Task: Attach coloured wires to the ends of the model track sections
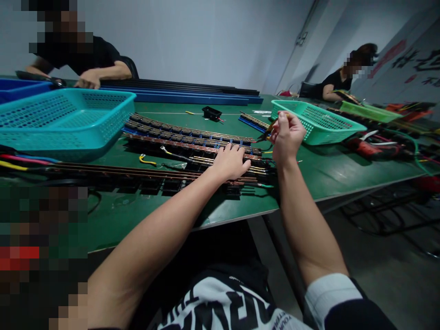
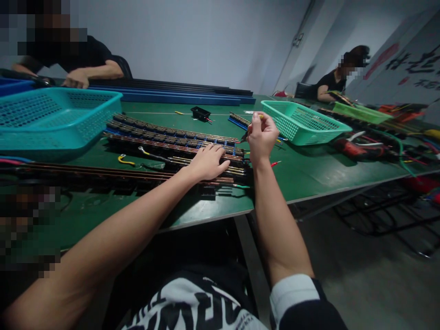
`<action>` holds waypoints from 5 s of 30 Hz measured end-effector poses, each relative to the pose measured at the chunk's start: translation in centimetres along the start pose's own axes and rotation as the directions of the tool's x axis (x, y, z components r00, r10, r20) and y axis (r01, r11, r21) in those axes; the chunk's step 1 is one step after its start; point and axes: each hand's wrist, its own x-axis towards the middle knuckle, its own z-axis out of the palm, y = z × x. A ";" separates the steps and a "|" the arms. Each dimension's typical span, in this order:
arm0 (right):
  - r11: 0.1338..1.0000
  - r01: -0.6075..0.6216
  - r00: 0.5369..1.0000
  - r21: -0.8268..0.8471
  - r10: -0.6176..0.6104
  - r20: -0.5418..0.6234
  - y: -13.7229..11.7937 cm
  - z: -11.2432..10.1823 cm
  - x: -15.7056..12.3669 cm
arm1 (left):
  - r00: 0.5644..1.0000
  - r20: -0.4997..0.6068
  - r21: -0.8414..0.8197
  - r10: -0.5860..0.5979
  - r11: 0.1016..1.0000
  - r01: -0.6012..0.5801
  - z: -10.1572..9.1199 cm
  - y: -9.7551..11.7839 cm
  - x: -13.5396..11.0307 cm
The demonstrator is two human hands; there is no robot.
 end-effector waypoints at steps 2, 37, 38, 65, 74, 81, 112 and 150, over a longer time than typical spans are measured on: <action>1.000 -0.014 1.000 -0.006 0.014 0.004 1.0 -0.4 0.0 | 1.000 -0.004 0.000 0.003 1.000 -0.003 0.1 0.0 0.0; 0.869 0.241 0.827 -0.433 0.050 0.560 0.0 -0.3 -3.0 | 1.000 0.009 -0.006 -0.007 1.000 0.007 -0.5 0.2 -0.1; 0.863 0.252 0.813 -0.438 0.057 0.580 0.0 -0.3 -3.1 | 1.000 0.011 -0.008 -0.007 1.000 0.007 -0.4 0.2 -0.1; 0.994 0.060 0.998 -0.093 -0.056 0.039 -0.3 0.0 -2.2 | 1.000 0.007 -0.010 -0.003 1.000 0.003 -0.5 0.2 -0.2; 0.993 0.096 0.982 -0.073 -0.107 -0.155 -3.3 -2.2 -5.0 | 1.000 -0.004 -0.009 0.000 1.000 0.000 -0.1 0.0 -0.1; 0.996 0.078 0.964 -0.051 -0.088 -0.251 -4.1 -3.0 -6.2 | 1.000 -0.010 -0.010 0.002 1.000 -0.002 -0.1 0.0 -0.1; 0.748 0.447 0.830 -0.491 -0.141 0.540 -3.3 -3.5 -8.9 | 1.000 0.014 0.021 0.017 1.000 -0.017 -0.3 0.0 -0.2; 0.991 0.122 0.900 -0.061 -0.137 -0.413 -8.3 -5.3 -12.1 | 1.000 0.002 0.009 0.015 1.000 -0.015 0.0 -0.1 -0.1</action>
